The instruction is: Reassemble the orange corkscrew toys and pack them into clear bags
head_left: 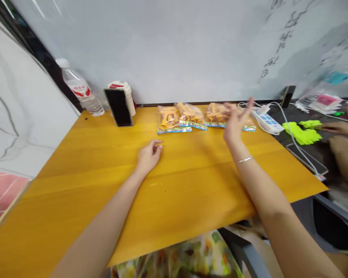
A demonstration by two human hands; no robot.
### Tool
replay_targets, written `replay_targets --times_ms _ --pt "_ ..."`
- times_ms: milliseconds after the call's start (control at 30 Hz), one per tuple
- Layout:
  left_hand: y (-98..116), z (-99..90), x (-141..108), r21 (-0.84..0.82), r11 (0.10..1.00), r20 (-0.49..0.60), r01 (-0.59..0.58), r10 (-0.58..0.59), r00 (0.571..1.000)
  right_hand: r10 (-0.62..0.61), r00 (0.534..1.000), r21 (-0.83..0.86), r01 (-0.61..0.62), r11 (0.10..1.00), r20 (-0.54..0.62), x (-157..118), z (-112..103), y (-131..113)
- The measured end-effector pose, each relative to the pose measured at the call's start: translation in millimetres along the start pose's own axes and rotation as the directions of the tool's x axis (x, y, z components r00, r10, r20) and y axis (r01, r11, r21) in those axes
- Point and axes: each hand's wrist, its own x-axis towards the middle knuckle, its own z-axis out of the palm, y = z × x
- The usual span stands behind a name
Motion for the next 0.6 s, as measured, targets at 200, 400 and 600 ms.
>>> replay_targets --times_ms 200,400,600 --pt "-0.2 0.4 0.6 0.014 1.000 0.008 0.005 -0.005 1.000 0.135 0.977 -0.204 -0.168 0.964 -0.166 59.6 -58.2 40.8" --pt "1.8 -0.8 -2.4 -0.006 1.000 0.015 -0.004 0.004 1.000 0.370 0.922 -0.301 -0.388 0.871 -0.118 43.3 -55.1 96.6" --pt "0.9 -0.4 -3.8 -0.016 1.000 0.014 -0.008 0.008 1.000 0.448 0.894 -0.399 -0.417 0.817 -0.019 53.4 -47.9 98.8"
